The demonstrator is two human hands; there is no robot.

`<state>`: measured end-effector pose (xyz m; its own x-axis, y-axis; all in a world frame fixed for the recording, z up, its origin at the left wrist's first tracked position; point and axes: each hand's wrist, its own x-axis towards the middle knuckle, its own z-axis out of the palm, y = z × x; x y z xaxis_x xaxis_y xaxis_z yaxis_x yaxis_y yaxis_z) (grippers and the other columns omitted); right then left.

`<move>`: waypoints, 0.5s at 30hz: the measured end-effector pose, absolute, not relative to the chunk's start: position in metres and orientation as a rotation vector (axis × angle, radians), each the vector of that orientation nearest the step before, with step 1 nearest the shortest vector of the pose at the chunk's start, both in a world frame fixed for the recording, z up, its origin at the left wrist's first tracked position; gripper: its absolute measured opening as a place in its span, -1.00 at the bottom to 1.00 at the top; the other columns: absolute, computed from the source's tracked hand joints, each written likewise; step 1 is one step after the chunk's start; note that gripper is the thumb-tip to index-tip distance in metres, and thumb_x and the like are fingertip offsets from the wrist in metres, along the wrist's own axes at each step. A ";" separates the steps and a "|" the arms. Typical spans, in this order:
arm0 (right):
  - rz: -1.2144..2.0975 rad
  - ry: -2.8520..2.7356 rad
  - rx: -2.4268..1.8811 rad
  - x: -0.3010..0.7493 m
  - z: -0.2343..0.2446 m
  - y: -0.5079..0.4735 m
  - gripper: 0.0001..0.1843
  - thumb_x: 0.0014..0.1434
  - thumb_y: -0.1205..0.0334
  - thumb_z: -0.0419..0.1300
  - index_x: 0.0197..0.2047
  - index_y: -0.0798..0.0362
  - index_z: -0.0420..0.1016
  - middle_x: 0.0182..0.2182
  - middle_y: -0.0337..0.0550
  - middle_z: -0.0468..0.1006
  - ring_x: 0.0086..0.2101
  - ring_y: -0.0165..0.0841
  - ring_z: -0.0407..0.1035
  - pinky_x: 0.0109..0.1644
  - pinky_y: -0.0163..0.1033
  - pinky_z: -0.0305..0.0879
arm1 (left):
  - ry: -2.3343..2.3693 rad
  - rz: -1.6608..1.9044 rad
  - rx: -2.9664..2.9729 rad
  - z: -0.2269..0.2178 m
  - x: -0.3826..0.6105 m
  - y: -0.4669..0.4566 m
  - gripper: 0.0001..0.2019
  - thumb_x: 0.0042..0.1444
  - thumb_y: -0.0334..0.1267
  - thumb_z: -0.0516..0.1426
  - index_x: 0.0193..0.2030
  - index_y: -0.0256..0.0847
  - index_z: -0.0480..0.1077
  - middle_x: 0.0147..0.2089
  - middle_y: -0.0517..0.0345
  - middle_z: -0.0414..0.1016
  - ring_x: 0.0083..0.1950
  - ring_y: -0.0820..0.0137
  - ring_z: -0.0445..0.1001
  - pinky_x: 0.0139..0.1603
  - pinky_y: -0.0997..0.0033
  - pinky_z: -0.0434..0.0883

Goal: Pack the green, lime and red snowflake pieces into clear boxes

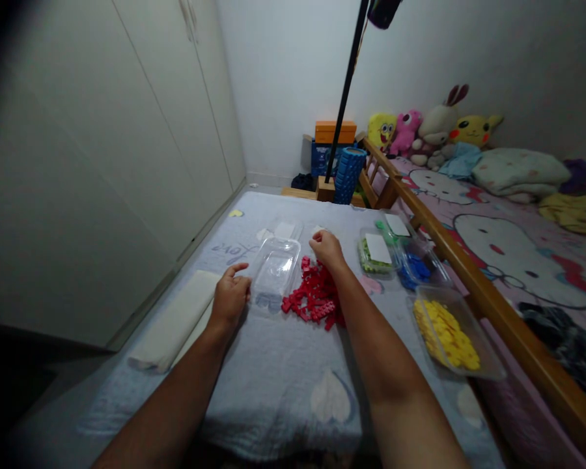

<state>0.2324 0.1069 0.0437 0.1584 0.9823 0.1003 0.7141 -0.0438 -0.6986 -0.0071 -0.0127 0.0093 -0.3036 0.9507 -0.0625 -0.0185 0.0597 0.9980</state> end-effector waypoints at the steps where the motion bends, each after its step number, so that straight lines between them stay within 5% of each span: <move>1: 0.548 -1.628 -1.818 0.240 0.044 0.097 -0.89 0.10 0.33 0.25 -0.27 0.07 0.60 -0.32 -0.16 0.65 -0.28 -0.32 0.49 -0.12 -0.26 0.34 | 1.457 1.394 0.995 0.009 -0.007 -0.013 -0.54 -0.07 -0.21 0.16 0.03 -0.23 0.40 -0.63 0.40 0.29 -0.63 0.46 0.24 -0.60 0.54 0.17; 15: 0.279 -2.103 -1.975 0.309 0.029 -0.023 -0.64 0.23 0.28 0.21 0.08 0.06 0.59 0.10 0.08 0.57 0.14 -0.09 0.39 0.26 -0.06 0.19 | 1.446 1.395 0.988 0.007 0.000 -0.016 -0.52 0.03 -0.13 0.16 0.11 -0.23 0.33 -0.57 0.40 0.35 -0.59 0.44 0.37 -0.54 0.51 0.32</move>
